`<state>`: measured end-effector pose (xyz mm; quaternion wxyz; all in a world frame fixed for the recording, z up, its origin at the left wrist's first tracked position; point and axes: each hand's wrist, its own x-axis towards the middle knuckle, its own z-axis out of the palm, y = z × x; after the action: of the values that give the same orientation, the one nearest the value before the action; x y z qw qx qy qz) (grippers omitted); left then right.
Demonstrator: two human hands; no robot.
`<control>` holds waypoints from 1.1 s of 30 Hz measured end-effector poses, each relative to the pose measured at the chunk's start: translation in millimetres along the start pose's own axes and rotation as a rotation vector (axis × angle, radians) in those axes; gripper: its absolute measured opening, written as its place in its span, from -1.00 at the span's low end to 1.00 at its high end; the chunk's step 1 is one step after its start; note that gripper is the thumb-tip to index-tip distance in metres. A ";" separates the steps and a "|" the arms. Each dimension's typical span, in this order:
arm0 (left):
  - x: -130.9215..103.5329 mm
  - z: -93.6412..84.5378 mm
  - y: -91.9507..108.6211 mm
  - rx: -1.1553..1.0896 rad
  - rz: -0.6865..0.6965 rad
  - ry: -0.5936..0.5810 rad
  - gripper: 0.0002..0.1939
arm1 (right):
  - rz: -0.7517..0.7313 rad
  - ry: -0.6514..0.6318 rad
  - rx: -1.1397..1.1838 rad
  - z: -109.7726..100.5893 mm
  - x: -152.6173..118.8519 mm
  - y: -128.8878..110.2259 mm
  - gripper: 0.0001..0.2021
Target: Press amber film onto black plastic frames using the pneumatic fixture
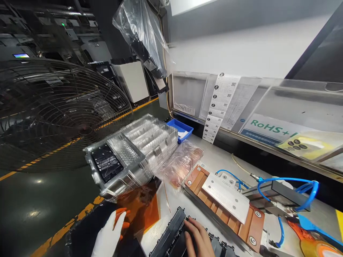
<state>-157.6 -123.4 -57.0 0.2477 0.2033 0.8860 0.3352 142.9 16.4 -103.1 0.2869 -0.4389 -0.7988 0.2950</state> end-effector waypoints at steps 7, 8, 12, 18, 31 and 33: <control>-23.2 -1.1 44.0 -0.307 -0.036 -0.042 -0.59 | -0.163 -0.133 0.118 35.0 31.4 -74.5 -0.51; -29.6 1.6 49.7 -0.406 -0.058 -0.049 -0.56 | -0.133 -0.081 0.111 40.7 33.3 -79.7 -0.45; -51.2 13.5 66.8 -0.622 -0.132 -0.059 -0.53 | 0.072 0.169 0.147 51.9 37.5 -80.7 -0.35; -53.9 13.8 74.6 -0.619 -0.158 -0.144 -0.50 | -0.051 0.275 -0.131 8.1 47.5 -70.1 -0.38; -27.3 -6.8 122.8 -0.462 0.094 -0.439 -0.51 | 0.330 -0.355 0.648 -38.7 73.3 -103.8 -0.57; -33.0 -3.5 125.5 -0.693 0.017 -0.434 -0.33 | 0.446 -0.200 0.769 -31.9 67.2 -98.3 -0.57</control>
<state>-109.0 -55.6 42.4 0.4798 0.1812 0.6462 0.5651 83.3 38.5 2.5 0.2798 -0.4310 -0.5412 0.6656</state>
